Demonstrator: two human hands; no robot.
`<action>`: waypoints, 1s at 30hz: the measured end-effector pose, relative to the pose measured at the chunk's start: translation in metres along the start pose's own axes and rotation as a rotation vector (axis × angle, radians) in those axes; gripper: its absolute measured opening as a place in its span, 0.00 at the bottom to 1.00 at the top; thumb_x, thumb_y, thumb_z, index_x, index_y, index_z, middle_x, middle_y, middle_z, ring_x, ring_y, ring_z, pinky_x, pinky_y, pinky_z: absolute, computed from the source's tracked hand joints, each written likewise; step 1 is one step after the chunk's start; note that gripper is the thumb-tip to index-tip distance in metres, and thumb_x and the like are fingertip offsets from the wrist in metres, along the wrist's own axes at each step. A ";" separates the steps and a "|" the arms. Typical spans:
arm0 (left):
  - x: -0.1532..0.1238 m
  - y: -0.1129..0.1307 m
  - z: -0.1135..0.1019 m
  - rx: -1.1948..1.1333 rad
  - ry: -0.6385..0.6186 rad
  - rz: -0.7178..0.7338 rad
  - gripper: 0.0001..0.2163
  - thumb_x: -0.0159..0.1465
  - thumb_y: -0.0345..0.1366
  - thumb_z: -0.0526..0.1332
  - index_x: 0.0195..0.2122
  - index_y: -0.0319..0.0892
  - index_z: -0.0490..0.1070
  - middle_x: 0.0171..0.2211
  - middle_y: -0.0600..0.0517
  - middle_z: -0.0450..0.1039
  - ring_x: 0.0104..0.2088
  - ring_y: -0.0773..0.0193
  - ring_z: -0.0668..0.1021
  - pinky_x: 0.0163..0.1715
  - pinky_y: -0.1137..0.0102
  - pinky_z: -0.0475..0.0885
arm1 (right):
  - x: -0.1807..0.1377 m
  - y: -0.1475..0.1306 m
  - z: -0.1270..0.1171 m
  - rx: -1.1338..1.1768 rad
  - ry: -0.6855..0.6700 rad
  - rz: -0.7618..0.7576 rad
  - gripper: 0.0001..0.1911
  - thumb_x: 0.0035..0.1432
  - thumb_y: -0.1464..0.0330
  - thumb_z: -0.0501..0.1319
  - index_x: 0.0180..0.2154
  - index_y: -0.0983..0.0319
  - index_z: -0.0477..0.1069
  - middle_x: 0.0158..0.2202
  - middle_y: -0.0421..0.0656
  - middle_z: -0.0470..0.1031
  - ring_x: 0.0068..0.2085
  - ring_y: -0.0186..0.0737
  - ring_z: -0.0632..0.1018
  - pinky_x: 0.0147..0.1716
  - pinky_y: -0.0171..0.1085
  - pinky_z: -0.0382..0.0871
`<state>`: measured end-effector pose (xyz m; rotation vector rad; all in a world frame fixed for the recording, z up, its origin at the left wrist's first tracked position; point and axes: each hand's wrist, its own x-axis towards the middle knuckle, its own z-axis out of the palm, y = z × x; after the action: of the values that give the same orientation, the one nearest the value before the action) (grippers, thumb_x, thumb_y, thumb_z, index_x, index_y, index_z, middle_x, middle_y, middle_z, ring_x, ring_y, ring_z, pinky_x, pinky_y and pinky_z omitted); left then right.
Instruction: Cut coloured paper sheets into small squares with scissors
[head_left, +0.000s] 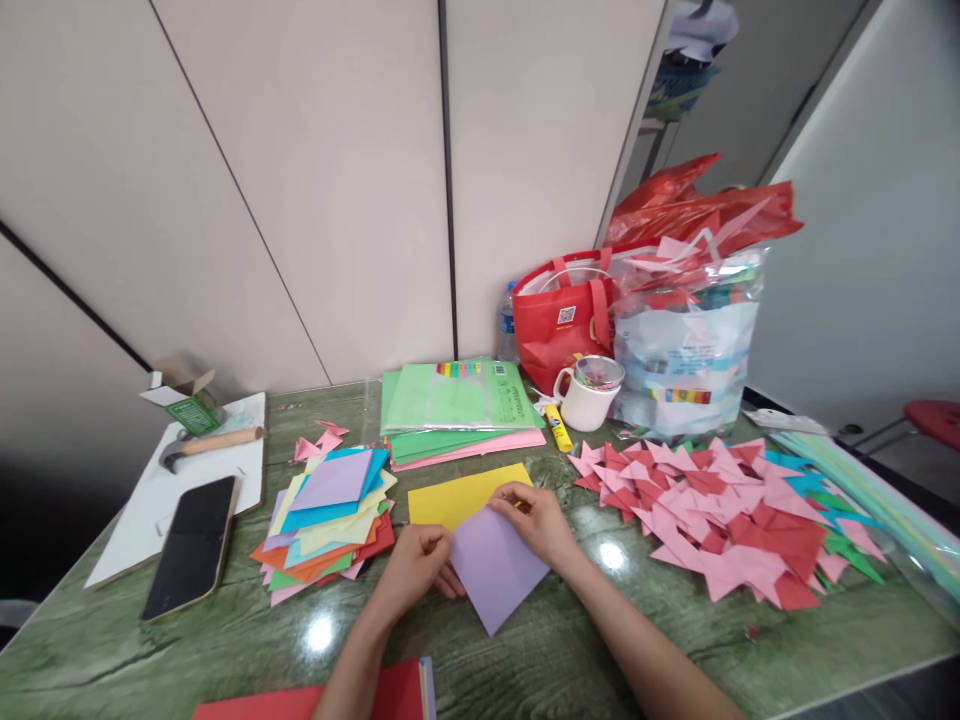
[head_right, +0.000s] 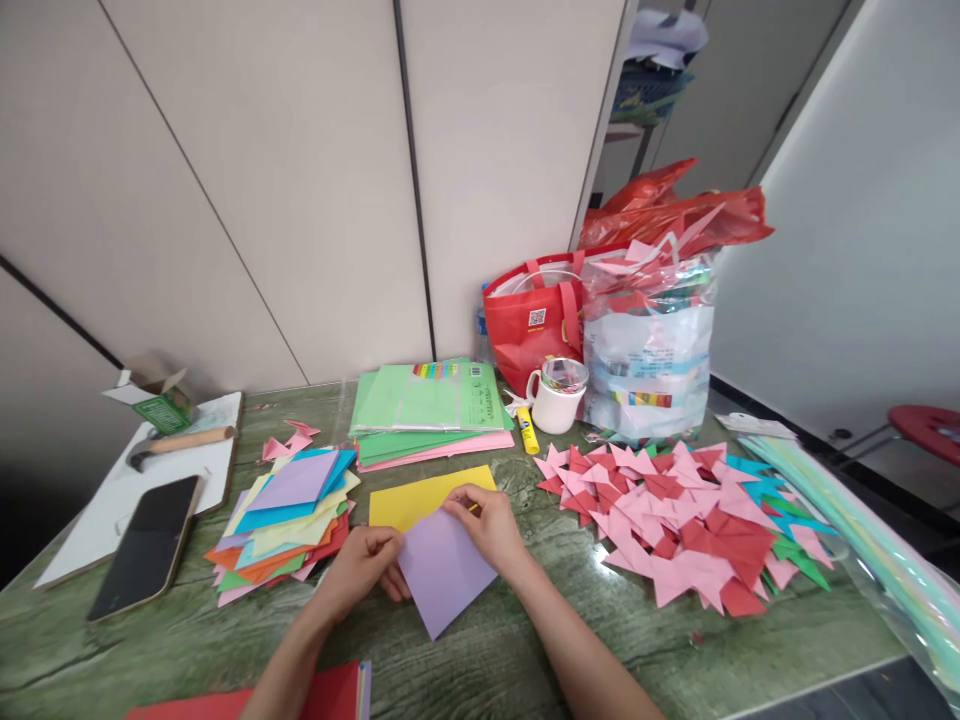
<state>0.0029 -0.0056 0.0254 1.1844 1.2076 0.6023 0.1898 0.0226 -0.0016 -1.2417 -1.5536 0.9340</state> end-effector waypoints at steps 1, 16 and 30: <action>0.000 0.001 0.000 -0.006 0.004 0.005 0.13 0.53 0.44 0.54 0.18 0.40 0.61 0.15 0.48 0.71 0.17 0.61 0.76 0.16 0.73 0.68 | 0.000 -0.001 0.000 -0.003 0.010 -0.001 0.09 0.51 0.64 0.59 0.26 0.62 0.73 0.26 0.42 0.76 0.27 0.38 0.74 0.25 0.33 0.65; 0.005 0.002 -0.029 -0.662 0.999 0.545 0.06 0.56 0.36 0.55 0.24 0.39 0.62 0.19 0.52 0.74 0.21 0.60 0.78 0.24 0.66 0.73 | -0.002 0.013 0.002 -0.135 0.011 -0.149 0.13 0.50 0.63 0.61 0.39 0.60 0.73 0.38 0.46 0.77 0.40 0.46 0.76 0.41 0.44 0.69; 0.009 0.004 -0.027 -0.940 1.012 0.372 0.06 0.59 0.30 0.48 0.29 0.37 0.63 0.23 0.45 0.75 0.27 0.58 0.79 0.34 0.61 0.72 | -0.010 0.024 0.018 -0.527 -0.255 -0.424 0.18 0.46 0.62 0.65 0.41 0.59 0.73 0.49 0.49 0.71 0.54 0.51 0.67 0.53 0.53 0.57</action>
<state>-0.0182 0.0135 0.0275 0.2249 1.2251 1.9446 0.1806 0.0177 -0.0317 -1.0915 -2.2553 0.4269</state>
